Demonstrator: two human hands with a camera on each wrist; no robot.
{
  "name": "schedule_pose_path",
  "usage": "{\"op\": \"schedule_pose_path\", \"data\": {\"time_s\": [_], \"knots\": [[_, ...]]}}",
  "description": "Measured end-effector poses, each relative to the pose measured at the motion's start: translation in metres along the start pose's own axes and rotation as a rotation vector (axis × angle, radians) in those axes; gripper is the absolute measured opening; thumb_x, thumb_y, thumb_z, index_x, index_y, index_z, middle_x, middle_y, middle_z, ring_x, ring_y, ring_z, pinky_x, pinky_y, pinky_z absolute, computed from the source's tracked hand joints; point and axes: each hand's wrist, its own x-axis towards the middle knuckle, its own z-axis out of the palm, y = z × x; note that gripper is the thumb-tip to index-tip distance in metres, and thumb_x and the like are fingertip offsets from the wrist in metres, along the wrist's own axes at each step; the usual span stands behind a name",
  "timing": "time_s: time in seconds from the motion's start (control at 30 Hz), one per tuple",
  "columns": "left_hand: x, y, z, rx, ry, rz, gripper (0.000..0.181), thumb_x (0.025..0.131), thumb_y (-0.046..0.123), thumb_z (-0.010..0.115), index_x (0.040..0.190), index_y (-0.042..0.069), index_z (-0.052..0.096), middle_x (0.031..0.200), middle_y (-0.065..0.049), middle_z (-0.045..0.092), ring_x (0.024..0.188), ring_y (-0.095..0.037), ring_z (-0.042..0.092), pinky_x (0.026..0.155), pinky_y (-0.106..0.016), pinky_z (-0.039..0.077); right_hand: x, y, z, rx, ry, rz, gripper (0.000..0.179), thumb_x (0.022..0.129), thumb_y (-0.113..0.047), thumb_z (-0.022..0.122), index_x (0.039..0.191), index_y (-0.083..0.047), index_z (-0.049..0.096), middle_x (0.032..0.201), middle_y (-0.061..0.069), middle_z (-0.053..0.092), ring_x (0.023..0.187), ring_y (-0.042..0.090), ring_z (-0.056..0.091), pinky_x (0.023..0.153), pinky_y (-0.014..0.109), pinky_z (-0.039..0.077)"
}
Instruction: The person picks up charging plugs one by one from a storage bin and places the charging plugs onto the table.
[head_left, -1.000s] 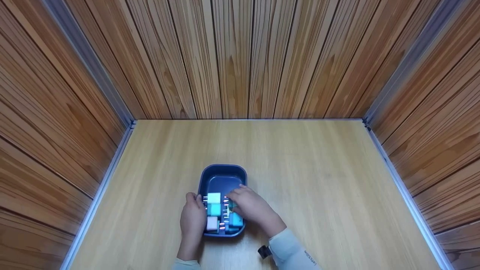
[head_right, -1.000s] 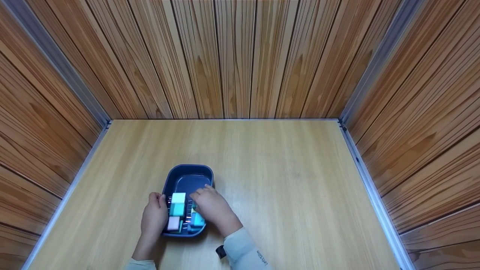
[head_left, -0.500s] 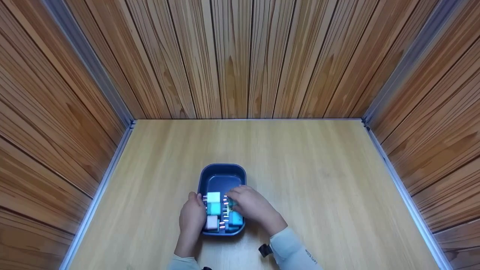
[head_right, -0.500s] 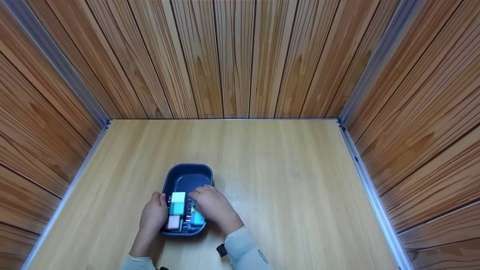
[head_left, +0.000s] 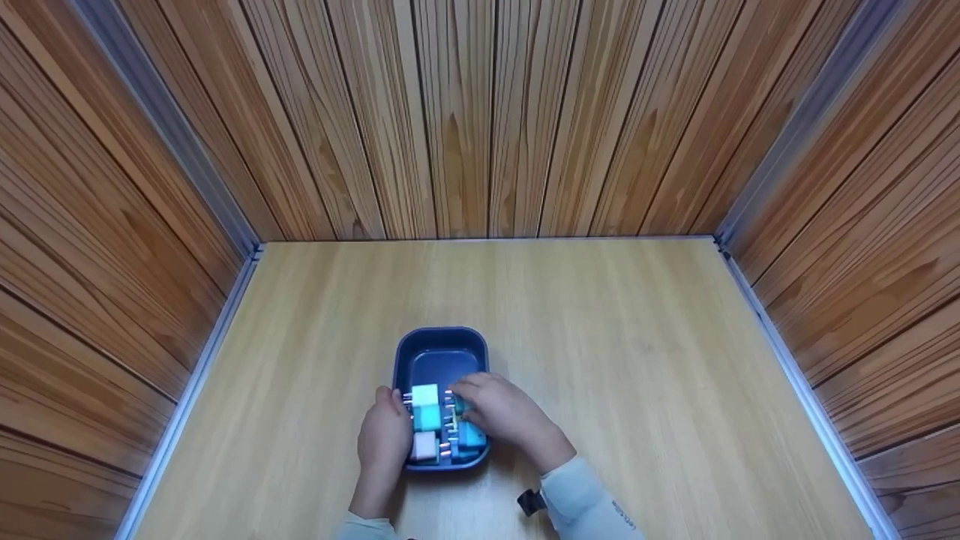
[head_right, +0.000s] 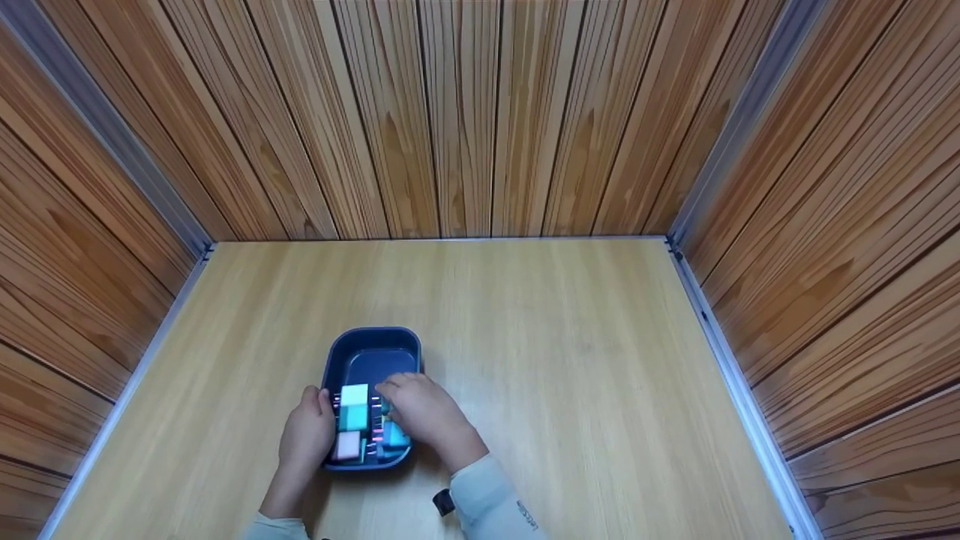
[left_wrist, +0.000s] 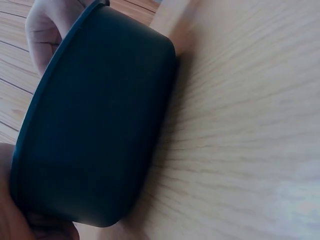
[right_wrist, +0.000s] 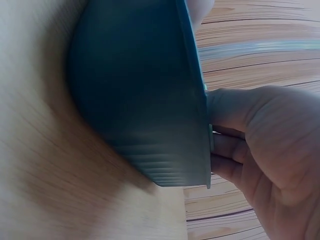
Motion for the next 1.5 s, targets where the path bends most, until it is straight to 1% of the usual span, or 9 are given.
{"op": "schedule_pose_path", "data": {"time_s": [0.13,0.27,0.4,0.53,0.77,1.03,1.2,1.37,1.5], "knots": [[0.0,0.0,0.001,-0.001,0.006,-0.016,0.041,0.111,0.036,0.037,0.126,0.001,0.053,0.086,-0.011,0.065,0.072,-0.023,0.06,0.057,-0.033,0.042,-0.001,-0.001,-0.001,-0.011,0.011,-0.007,0.05,0.101,-0.03,0.067,0.149,-0.024,0.054,0.148,-0.003,0.057,0.138,0.018,0.051,0.112,0.042,0.043],[0.0,0.0,0.001,-0.007,0.003,-0.018,0.041,0.111,0.037,0.036,0.125,0.002,0.053,0.088,-0.011,0.066,0.073,-0.023,0.061,0.059,-0.034,0.043,-0.003,-0.001,-0.003,-0.021,0.04,0.004,0.051,0.101,-0.029,0.066,0.15,-0.025,0.053,0.15,-0.004,0.054,0.14,0.018,0.049,0.113,0.041,0.042],[-0.001,0.0,0.002,-0.005,0.009,-0.002,0.04,0.111,0.036,0.036,0.123,0.002,0.054,0.083,-0.01,0.064,0.071,-0.023,0.06,0.058,-0.034,0.042,-0.005,0.001,-0.003,-0.027,0.082,0.0,0.051,0.101,-0.025,0.066,0.15,-0.024,0.052,0.151,-0.004,0.053,0.141,0.018,0.048,0.113,0.041,0.042],[-0.001,-0.001,0.001,-0.002,0.015,0.018,0.038,0.111,0.034,0.037,0.12,0.002,0.054,0.078,-0.009,0.062,0.067,-0.023,0.059,0.054,-0.034,0.038,-0.007,0.003,-0.003,-0.027,0.113,-0.007,0.051,0.102,-0.023,0.065,0.151,-0.023,0.051,0.151,-0.003,0.053,0.141,0.018,0.048,0.113,0.041,0.041],[-0.002,0.0,0.0,-0.012,0.009,0.013,0.039,0.111,0.035,0.036,0.121,0.002,0.054,0.078,-0.009,0.062,0.067,-0.023,0.059,0.053,-0.034,0.037,-0.009,0.007,-0.006,-0.034,0.17,-0.017,0.051,0.103,-0.02,0.063,0.152,-0.02,0.05,0.15,-0.001,0.054,0.14,0.018,0.048,0.114,0.04,0.041],[0.0,-0.001,0.001,-0.013,0.007,0.011,0.04,0.111,0.034,0.036,0.123,0.001,0.055,0.079,-0.01,0.063,0.068,-0.023,0.059,0.054,-0.034,0.038,-0.011,0.008,-0.01,-0.055,0.189,0.014,0.053,0.103,-0.021,0.063,0.154,-0.02,0.047,0.153,0.0,0.051,0.142,0.02,0.046,0.114,0.042,0.041],[-0.001,0.001,0.001,-0.023,0.005,0.004,0.04,0.111,0.036,0.036,0.122,0.002,0.055,0.078,-0.009,0.062,0.068,-0.023,0.059,0.054,-0.033,0.038,-0.011,0.011,-0.012,-0.034,0.206,0.026,0.056,0.102,-0.019,0.064,0.154,-0.021,0.046,0.154,0.0,0.05,0.142,0.021,0.047,0.113,0.043,0.042],[-0.001,0.002,0.001,-0.025,0.005,-0.005,0.04,0.111,0.035,0.036,0.122,0.003,0.055,0.082,-0.01,0.064,0.07,-0.023,0.059,0.055,-0.033,0.039,-0.01,0.014,-0.013,-0.037,0.226,0.048,0.053,0.103,-0.021,0.062,0.154,-0.021,0.046,0.154,-0.001,0.05,0.143,0.021,0.046,0.113,0.044,0.041],[-0.001,0.002,0.0,-0.011,0.011,-0.006,0.04,0.111,0.035,0.036,0.122,0.002,0.055,0.082,-0.011,0.064,0.07,-0.024,0.06,0.054,-0.034,0.038,-0.01,0.017,-0.014,-0.061,0.25,0.034,0.052,0.103,-0.019,0.062,0.153,-0.017,0.048,0.153,0.002,0.051,0.142,0.022,0.047,0.115,0.045,0.039]]}}
